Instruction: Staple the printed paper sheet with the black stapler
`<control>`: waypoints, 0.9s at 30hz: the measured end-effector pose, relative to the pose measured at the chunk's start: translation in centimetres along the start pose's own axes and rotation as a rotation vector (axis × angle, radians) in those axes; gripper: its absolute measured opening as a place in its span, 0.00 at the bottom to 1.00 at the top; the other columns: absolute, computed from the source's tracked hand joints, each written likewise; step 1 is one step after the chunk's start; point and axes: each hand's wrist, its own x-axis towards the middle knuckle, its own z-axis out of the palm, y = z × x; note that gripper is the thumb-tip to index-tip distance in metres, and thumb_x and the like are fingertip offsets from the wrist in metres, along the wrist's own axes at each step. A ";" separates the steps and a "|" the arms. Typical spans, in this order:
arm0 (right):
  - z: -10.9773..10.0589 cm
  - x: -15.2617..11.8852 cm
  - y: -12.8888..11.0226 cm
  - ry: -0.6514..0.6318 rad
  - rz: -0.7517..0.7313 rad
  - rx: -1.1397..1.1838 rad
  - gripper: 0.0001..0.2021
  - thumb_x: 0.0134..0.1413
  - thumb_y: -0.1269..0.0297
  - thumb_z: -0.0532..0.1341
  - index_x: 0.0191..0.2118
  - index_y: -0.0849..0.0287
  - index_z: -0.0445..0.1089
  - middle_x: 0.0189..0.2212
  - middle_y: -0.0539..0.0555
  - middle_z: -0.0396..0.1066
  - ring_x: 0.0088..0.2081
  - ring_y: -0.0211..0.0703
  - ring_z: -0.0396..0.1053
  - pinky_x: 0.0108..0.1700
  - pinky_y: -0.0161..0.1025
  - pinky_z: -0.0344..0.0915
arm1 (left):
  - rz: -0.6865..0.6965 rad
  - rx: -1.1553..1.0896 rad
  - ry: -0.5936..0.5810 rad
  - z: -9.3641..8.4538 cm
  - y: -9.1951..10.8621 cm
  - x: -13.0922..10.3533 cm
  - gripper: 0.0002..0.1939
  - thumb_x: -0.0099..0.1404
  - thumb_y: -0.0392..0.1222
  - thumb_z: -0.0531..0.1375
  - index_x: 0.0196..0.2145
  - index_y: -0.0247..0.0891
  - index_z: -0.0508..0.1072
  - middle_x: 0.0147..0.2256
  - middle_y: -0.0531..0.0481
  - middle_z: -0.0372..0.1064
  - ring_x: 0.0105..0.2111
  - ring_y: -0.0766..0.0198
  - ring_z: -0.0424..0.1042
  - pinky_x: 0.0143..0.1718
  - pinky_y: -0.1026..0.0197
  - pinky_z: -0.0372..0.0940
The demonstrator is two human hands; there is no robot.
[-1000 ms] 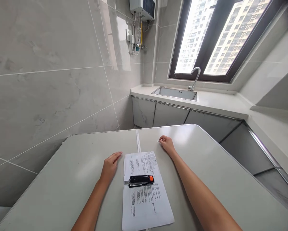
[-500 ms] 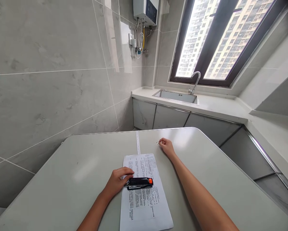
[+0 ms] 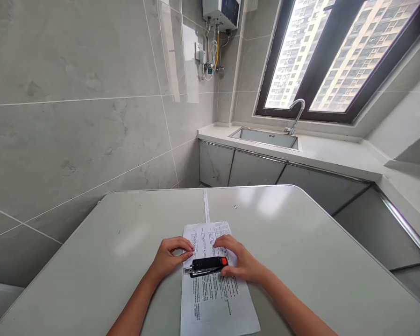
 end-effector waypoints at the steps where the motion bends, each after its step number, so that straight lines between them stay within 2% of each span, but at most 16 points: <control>1: 0.8 -0.2 -0.3 -0.011 0.022 -0.029 0.31 0.52 0.48 0.73 0.59 0.52 0.69 0.53 0.58 0.70 0.53 0.53 0.67 0.56 0.47 0.66 | 0.002 -0.029 -0.012 0.2 0.2 0.0 0.03 0.64 0.38 0.70 0.33 0.38 0.82 0.36 0.44 0.81 0.38 0.58 0.80 0.42 0.57 0.74; 5: 2.7 -0.6 -0.4 -0.035 0.094 -0.173 0.15 0.60 0.62 0.67 0.52 0.52 0.72 0.42 0.55 0.73 0.44 0.48 0.69 0.46 0.44 0.67 | 0.004 -0.052 -0.057 0.4 0.7 -0.1 0.01 0.63 0.38 0.71 0.34 0.39 0.83 0.37 0.44 0.81 0.39 0.58 0.80 0.43 0.57 0.74; 7: 2.9 -0.7 -0.2 -0.029 0.085 -0.176 0.10 0.62 0.65 0.65 0.49 0.52 0.73 0.40 0.54 0.73 0.42 0.47 0.69 0.44 0.42 0.67 | -0.003 -0.037 -0.055 0.0 0.7 -0.1 0.01 0.64 0.38 0.70 0.35 0.39 0.84 0.37 0.44 0.81 0.39 0.58 0.80 0.43 0.57 0.74; 11: 2.6 -0.8 0.1 0.103 0.093 -0.145 0.08 0.63 0.65 0.64 0.48 0.52 0.72 0.39 0.54 0.72 0.40 0.46 0.69 0.42 0.42 0.67 | -0.017 0.014 -0.073 -0.6 0.7 -0.2 0.02 0.64 0.39 0.70 0.35 0.39 0.83 0.38 0.44 0.81 0.39 0.58 0.81 0.44 0.56 0.74; 15: 2.5 -0.7 0.7 0.216 0.135 -0.165 0.08 0.63 0.62 0.64 0.47 0.53 0.72 0.36 0.53 0.70 0.38 0.46 0.68 0.40 0.42 0.66 | -0.034 0.081 -0.112 0.0 0.1 -0.2 0.02 0.65 0.39 0.69 0.36 0.40 0.83 0.39 0.46 0.82 0.40 0.59 0.81 0.46 0.57 0.74; 20: 2.4 -0.5 0.9 0.213 0.159 -0.167 0.07 0.63 0.61 0.64 0.46 0.53 0.73 0.36 0.53 0.70 0.37 0.45 0.69 0.39 0.42 0.66 | -0.080 0.215 -0.121 0.7 -0.7 -0.1 0.06 0.66 0.39 0.67 0.41 0.41 0.83 0.39 0.48 0.82 0.39 0.60 0.80 0.45 0.59 0.73; 27: 2.4 -0.5 1.1 0.193 0.173 -0.158 0.09 0.63 0.58 0.64 0.47 0.52 0.73 0.36 0.53 0.70 0.36 0.46 0.68 0.37 0.43 0.66 | -0.063 0.246 -0.130 0.9 -0.9 -0.1 0.06 0.68 0.42 0.65 0.40 0.41 0.83 0.38 0.48 0.82 0.38 0.60 0.80 0.43 0.59 0.73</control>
